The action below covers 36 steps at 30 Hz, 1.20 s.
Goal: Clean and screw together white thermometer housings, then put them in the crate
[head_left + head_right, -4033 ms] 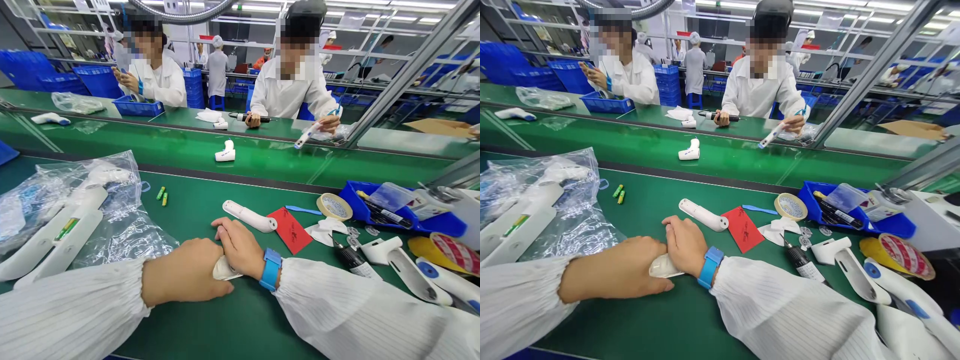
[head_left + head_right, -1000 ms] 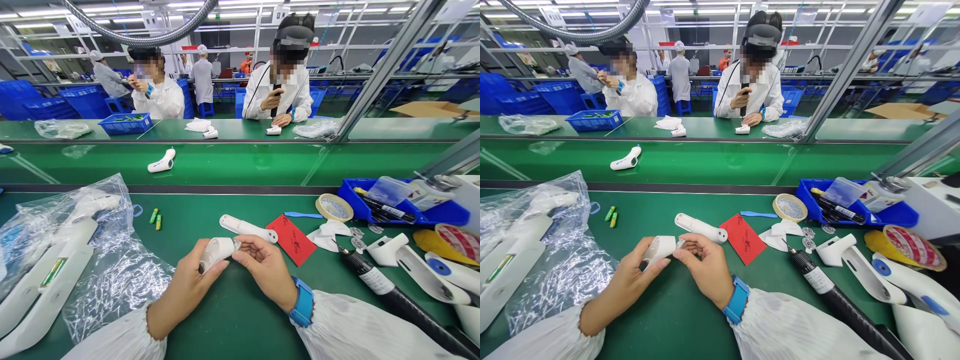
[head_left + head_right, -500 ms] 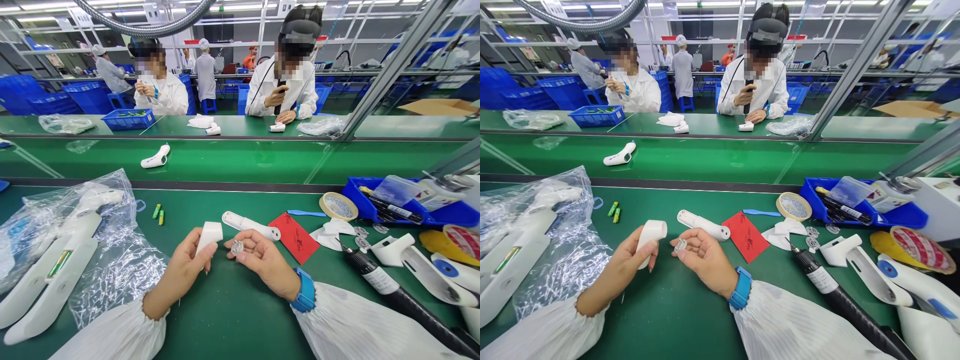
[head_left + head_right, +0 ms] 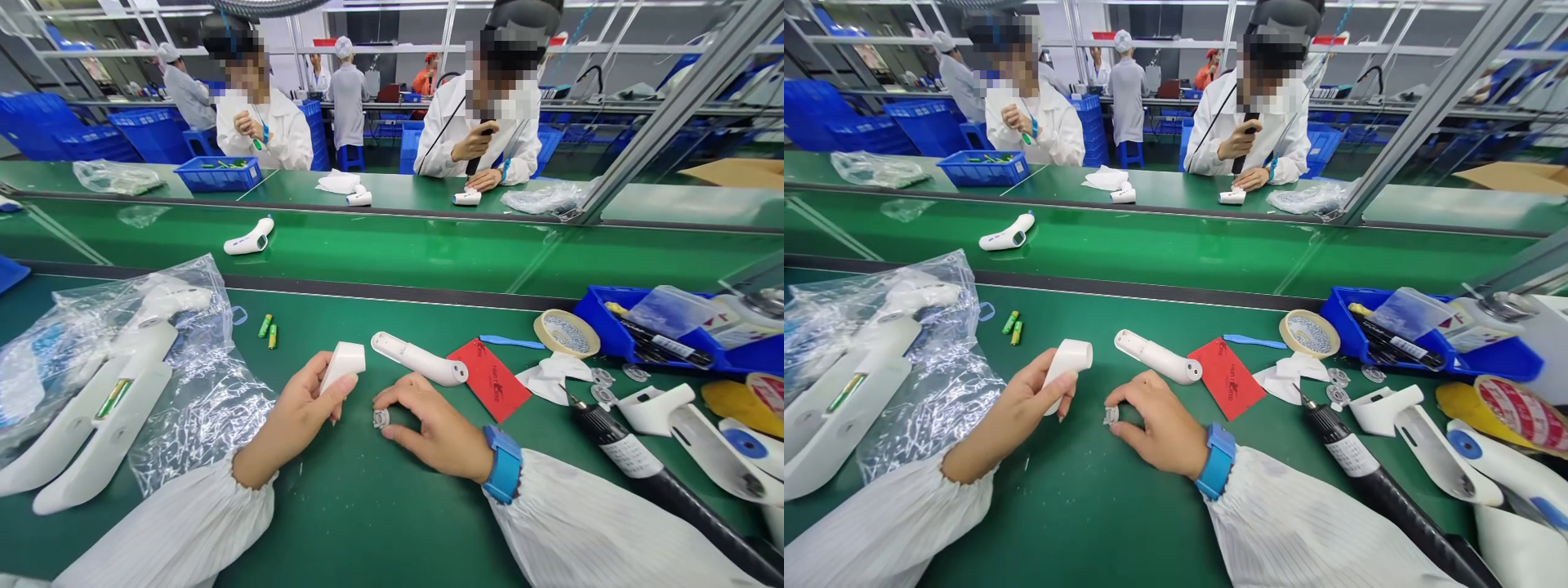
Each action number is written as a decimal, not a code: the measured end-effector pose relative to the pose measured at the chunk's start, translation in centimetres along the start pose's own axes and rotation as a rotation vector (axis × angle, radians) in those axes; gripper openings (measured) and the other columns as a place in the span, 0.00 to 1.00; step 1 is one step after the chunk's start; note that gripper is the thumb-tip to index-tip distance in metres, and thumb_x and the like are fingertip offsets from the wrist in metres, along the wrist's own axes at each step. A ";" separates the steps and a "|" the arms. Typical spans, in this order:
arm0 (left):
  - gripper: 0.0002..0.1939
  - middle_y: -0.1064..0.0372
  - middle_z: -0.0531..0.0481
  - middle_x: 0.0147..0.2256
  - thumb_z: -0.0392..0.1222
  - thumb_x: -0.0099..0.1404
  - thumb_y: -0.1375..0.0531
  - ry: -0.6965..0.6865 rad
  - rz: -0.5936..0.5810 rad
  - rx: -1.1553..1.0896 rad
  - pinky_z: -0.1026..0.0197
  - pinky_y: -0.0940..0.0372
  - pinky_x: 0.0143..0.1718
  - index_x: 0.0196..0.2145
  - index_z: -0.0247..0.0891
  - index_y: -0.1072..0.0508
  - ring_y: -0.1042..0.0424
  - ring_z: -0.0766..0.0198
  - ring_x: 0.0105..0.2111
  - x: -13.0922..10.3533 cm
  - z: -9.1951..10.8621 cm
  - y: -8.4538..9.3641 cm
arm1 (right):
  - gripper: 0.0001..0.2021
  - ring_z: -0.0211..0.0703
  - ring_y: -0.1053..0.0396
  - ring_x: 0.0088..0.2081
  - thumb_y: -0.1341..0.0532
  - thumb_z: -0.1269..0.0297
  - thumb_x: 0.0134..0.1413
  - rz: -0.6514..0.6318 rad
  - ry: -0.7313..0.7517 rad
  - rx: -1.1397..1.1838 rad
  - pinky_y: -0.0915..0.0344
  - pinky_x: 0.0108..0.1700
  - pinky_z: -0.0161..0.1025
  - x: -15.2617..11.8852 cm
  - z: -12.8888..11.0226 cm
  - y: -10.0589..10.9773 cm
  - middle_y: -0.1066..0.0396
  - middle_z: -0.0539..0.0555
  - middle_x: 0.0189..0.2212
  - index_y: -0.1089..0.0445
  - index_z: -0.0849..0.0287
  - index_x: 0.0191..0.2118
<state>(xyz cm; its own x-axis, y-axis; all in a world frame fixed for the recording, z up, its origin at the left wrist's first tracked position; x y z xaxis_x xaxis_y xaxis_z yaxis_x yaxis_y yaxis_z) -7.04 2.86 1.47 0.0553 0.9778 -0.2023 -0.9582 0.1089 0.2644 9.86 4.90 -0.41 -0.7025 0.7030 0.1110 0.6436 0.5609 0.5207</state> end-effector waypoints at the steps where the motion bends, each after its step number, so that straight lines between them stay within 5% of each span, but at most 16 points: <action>1: 0.14 0.45 0.59 0.22 0.52 0.60 0.48 0.007 -0.002 0.010 0.65 0.41 0.25 0.38 0.40 0.38 0.41 0.70 0.20 0.0 0.0 0.0 | 0.09 0.45 0.38 0.42 0.41 0.70 0.49 -0.007 0.021 -0.042 0.40 0.46 0.45 0.0 -0.1 0.1 0.32 0.53 0.36 0.33 0.55 0.39; 12: 0.16 0.39 0.56 0.29 0.53 0.60 0.48 0.053 -0.136 0.319 0.68 0.46 0.20 0.42 0.43 0.38 0.43 0.69 0.22 -1.3 0.4 1.2 | 0.18 0.46 0.40 0.42 0.37 0.64 0.46 -0.008 0.041 -0.187 0.41 0.44 0.45 0.1 -0.1 0.0 0.34 0.55 0.39 0.35 0.56 0.45; 18: 0.19 0.33 0.55 0.33 0.56 0.58 0.48 0.018 -0.222 0.574 0.67 0.45 0.23 0.45 0.46 0.36 0.37 0.66 0.25 -2.2 1.3 1.3 | 0.10 0.44 0.41 0.41 0.40 0.65 0.50 -0.031 0.052 -0.238 0.40 0.44 0.42 0.3 0.1 -0.4 0.35 0.54 0.38 0.32 0.56 0.41; 25: 0.18 0.33 0.53 0.41 0.51 0.59 0.47 -0.093 -0.282 0.755 0.64 0.41 0.31 0.47 0.48 0.37 0.33 0.62 0.34 -2.7 2.0 0.0 | 0.26 0.46 0.40 0.43 0.34 0.59 0.43 -0.066 0.063 -0.184 0.40 0.47 0.44 0.1 -0.7 0.2 0.34 0.55 0.41 0.38 0.57 0.49; 36: 0.12 0.33 0.56 0.36 0.49 0.61 0.49 -0.096 -0.328 0.833 0.62 0.43 0.31 0.42 0.47 0.36 0.34 0.62 0.33 -2.1 3.1 -1.1 | 0.16 0.43 0.37 0.40 0.38 0.61 0.49 -0.033 0.108 -0.175 0.41 0.44 0.42 0.3 -0.8 0.2 0.31 0.53 0.38 0.36 0.56 0.45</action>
<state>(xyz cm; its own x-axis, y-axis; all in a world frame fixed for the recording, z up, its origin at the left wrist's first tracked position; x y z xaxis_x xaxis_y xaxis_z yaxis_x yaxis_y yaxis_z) -5.26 1.25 4.56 0.3491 0.8813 -0.3186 -0.3778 0.4435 0.8128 9.54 4.91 0.45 -0.7566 0.6295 0.1766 0.5640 0.4919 0.6633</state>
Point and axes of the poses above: each hand's wrist, its own x-axis towards the middle knuckle, its own y-axis out of the back of the hand, z = x × y, the point moved 4 cm from there along x, towards the middle knuckle
